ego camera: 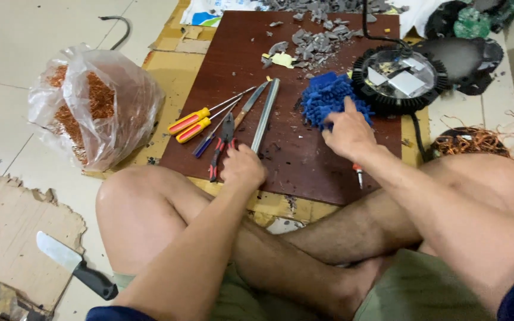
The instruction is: The person sits on the floor and uses pliers to strip insulation from copper wires. They then use a blue cloth to wipe the wooden work surface and a disassembled motor component.
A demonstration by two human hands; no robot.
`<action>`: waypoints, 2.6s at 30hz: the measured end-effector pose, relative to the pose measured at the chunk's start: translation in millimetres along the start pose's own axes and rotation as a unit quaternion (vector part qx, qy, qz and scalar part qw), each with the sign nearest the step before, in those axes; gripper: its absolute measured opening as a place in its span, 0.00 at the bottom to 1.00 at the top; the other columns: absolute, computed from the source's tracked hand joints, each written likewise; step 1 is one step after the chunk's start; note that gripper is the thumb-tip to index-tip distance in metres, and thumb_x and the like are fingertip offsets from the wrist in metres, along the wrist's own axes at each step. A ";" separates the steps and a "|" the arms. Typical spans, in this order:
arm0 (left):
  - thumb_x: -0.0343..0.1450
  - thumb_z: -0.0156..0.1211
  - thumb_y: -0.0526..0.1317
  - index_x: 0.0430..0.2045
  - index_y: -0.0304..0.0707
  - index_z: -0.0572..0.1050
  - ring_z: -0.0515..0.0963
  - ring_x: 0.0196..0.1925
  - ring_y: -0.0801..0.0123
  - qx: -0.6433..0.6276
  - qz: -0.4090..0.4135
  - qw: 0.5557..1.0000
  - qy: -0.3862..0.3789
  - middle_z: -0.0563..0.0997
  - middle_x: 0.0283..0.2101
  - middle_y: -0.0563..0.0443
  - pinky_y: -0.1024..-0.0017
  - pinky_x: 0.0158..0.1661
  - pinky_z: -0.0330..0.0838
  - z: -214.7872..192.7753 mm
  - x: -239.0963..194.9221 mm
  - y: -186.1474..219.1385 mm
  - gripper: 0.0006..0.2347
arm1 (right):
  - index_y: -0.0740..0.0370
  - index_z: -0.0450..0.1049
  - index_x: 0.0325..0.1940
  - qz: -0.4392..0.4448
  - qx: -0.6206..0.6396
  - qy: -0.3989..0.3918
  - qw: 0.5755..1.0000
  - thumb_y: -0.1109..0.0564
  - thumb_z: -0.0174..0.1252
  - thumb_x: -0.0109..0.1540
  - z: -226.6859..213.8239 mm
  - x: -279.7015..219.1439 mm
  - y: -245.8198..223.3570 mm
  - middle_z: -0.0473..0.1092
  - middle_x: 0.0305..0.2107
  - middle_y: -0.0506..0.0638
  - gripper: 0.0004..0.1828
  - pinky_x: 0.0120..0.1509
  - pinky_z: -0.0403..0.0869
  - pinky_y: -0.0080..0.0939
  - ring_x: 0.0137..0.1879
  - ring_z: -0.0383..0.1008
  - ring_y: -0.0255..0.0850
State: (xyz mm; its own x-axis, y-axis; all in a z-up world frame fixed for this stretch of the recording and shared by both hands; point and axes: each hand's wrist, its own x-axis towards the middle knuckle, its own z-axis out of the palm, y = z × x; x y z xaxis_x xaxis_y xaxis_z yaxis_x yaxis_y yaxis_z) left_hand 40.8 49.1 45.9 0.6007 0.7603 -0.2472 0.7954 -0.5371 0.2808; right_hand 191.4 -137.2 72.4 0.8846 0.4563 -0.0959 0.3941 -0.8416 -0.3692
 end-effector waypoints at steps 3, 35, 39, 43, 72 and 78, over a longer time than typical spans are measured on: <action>0.79 0.37 0.43 0.51 0.40 0.78 0.82 0.55 0.44 0.030 0.003 0.999 -0.027 0.81 0.53 0.44 0.35 0.43 0.78 22.3 27.9 -15.4 0.18 | 0.61 0.76 0.68 -0.053 -0.038 -0.036 0.997 0.46 0.63 0.63 34.5 47.2 32.6 0.62 0.69 0.70 0.31 0.71 0.71 0.64 0.71 0.68 0.68; 0.73 0.60 0.41 0.62 0.45 0.69 0.65 0.70 0.47 -0.015 -0.081 0.996 0.034 0.65 0.66 0.44 0.43 0.60 0.71 -34.1 100.5 -63.6 0.21 | 0.59 0.64 0.61 0.141 -0.018 -0.048 0.989 0.47 0.62 0.64 -4.4 -70.8 23.8 0.73 0.55 0.70 0.26 0.57 0.77 0.73 0.58 0.77 0.75; 0.72 0.55 0.48 0.65 0.43 0.68 0.65 0.71 0.42 0.017 -0.040 0.999 -0.011 0.66 0.67 0.40 0.38 0.62 0.67 -56.2 91.6 -64.4 0.25 | 0.55 0.63 0.62 0.148 -0.015 -0.029 0.988 0.52 0.58 0.65 -11.1 -70.1 21.4 0.75 0.54 0.67 0.22 0.58 0.78 0.71 0.56 0.79 0.72; 0.75 0.47 0.41 0.59 0.34 0.70 0.65 0.71 0.42 0.021 0.000 0.996 0.082 0.69 0.65 0.37 0.45 0.65 0.64 -68.0 30.4 -35.2 0.18 | 0.47 0.69 0.55 0.126 -0.073 -0.020 0.989 0.43 0.56 0.66 -7.0 -73.0 23.7 0.77 0.51 0.57 0.16 0.52 0.80 0.65 0.52 0.83 0.64; 0.68 0.56 0.48 0.47 0.45 0.83 0.83 0.57 0.41 -0.165 0.115 0.980 0.009 0.86 0.46 0.38 0.47 0.55 0.78 -98.2 35.6 -68.8 0.17 | 0.48 0.72 0.60 -0.204 -0.196 -0.017 0.959 0.23 0.57 0.59 66.3 -105.5 -122.4 0.59 0.73 0.57 0.37 0.69 0.68 0.70 0.73 0.63 0.64; 0.69 0.57 0.48 0.49 0.51 0.82 0.82 0.59 0.45 -0.224 0.112 0.968 -0.028 0.85 0.51 0.43 0.50 0.60 0.77 -112.3 -9.0 -55.3 0.16 | 0.46 0.73 0.53 -0.129 -0.157 0.021 0.979 0.48 0.62 0.59 110.0 85.4 -63.5 0.66 0.57 0.61 0.18 0.44 0.81 0.69 0.47 0.81 0.69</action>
State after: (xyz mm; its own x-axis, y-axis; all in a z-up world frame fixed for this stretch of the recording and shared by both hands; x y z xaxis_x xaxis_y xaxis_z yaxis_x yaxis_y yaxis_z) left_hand -17.6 112.9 136.7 0.7671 0.6156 -0.1804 0.5376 -0.4634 0.7045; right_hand 214.5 -13.1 -14.1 0.7522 0.6589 0.0038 0.6573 -0.7500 -0.0735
